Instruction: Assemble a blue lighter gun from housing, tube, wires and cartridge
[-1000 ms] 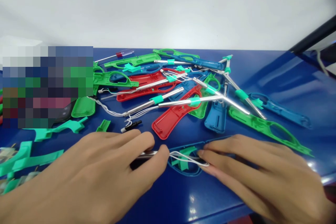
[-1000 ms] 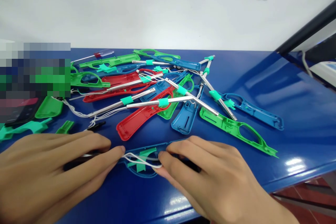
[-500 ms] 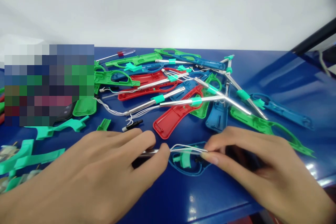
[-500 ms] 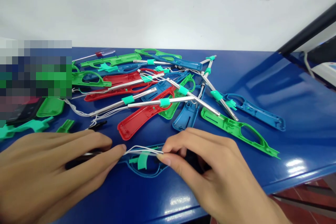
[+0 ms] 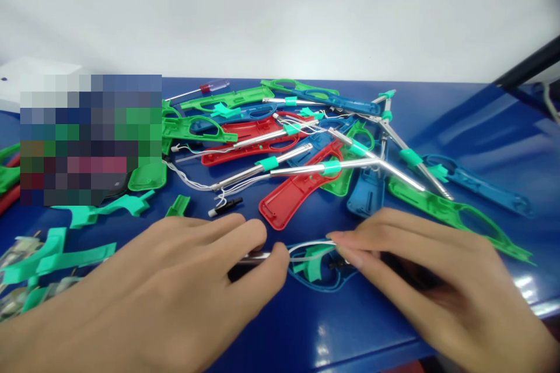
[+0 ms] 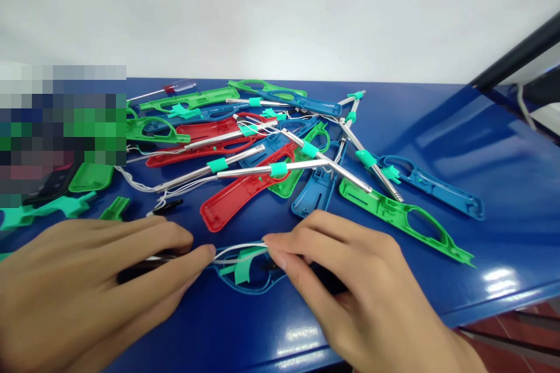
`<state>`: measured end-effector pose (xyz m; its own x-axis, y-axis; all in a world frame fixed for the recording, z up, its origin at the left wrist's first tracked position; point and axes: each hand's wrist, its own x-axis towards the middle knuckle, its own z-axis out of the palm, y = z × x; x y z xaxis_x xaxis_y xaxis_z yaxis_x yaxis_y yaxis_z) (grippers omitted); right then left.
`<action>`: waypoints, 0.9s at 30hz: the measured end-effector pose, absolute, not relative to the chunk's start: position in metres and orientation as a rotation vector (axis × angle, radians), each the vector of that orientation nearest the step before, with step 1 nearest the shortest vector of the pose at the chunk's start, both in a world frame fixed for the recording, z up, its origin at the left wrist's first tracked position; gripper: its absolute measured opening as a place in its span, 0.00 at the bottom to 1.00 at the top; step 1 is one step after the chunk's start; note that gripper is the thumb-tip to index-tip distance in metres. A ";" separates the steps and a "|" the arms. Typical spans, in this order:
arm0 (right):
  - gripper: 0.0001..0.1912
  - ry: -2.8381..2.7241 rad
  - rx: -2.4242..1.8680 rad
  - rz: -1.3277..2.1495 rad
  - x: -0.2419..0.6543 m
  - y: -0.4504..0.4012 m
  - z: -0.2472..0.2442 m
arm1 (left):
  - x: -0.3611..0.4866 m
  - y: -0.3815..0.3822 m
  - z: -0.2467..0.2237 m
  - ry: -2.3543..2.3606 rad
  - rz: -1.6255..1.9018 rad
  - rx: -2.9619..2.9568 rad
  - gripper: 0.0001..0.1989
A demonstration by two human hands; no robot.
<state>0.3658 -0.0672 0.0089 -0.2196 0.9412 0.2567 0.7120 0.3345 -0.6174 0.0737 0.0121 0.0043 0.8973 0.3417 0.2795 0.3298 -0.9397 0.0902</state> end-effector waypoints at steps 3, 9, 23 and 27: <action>0.10 -2.092 -1.423 0.424 0.368 -0.071 0.006 | 0.073 0.011 0.005 0.538 0.441 3.011 0.16; 0.11 -2.140 -1.430 0.294 0.370 -0.078 -0.003 | 0.076 0.013 0.002 0.507 0.441 3.013 0.16; 0.06 -2.130 -1.421 0.241 0.368 -0.075 0.000 | 0.075 0.017 0.003 0.585 0.555 2.909 0.14; 0.07 -2.116 -1.427 0.251 0.368 -0.075 -0.002 | 0.073 0.013 0.001 0.657 0.477 2.797 0.14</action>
<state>0.3682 -0.0751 -0.0024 -0.2686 0.8974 0.3501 0.7908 0.4130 -0.4518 0.0728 0.0127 0.0012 0.8465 0.4650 0.2592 0.3906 -0.8733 0.2912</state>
